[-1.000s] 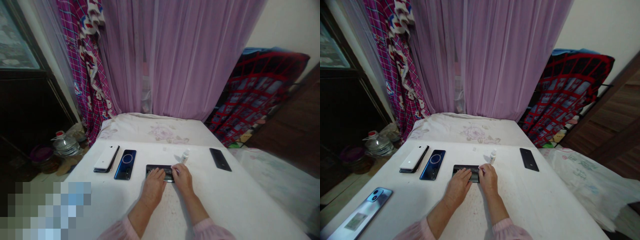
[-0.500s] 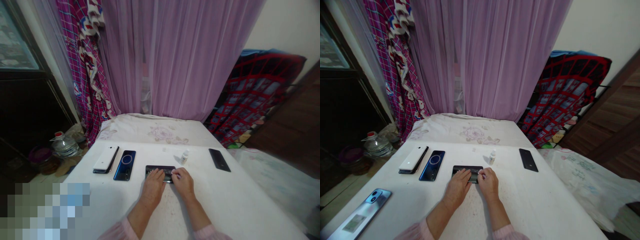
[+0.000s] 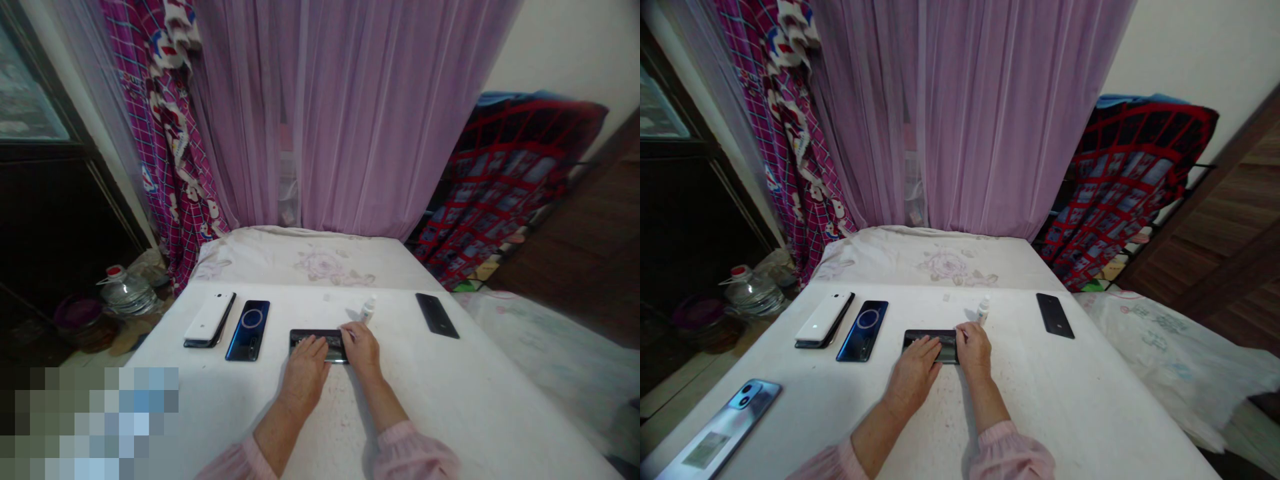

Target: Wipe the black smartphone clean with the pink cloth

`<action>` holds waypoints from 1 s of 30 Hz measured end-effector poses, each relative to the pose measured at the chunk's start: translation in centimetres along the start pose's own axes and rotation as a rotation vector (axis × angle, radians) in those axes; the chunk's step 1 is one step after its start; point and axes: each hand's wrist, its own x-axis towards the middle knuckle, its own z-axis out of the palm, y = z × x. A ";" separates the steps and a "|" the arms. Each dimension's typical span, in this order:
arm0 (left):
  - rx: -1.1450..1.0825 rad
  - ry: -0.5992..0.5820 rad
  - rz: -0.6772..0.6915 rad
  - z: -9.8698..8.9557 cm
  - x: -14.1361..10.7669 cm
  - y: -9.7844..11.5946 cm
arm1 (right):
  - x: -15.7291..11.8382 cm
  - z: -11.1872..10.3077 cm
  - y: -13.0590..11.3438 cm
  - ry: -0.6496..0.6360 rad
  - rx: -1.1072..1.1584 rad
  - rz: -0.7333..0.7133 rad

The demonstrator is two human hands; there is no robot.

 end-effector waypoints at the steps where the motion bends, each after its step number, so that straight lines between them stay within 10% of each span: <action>1: 0.000 -0.003 -0.002 -0.1 0.0 0.0 | -0.1 -0.1 0.0 -0.003 0.003 0.001; 30: 0.006 -0.005 -0.005 -0.4 0.0 0.0 | -2.4 -1.0 -0.3 0.008 -0.009 0.000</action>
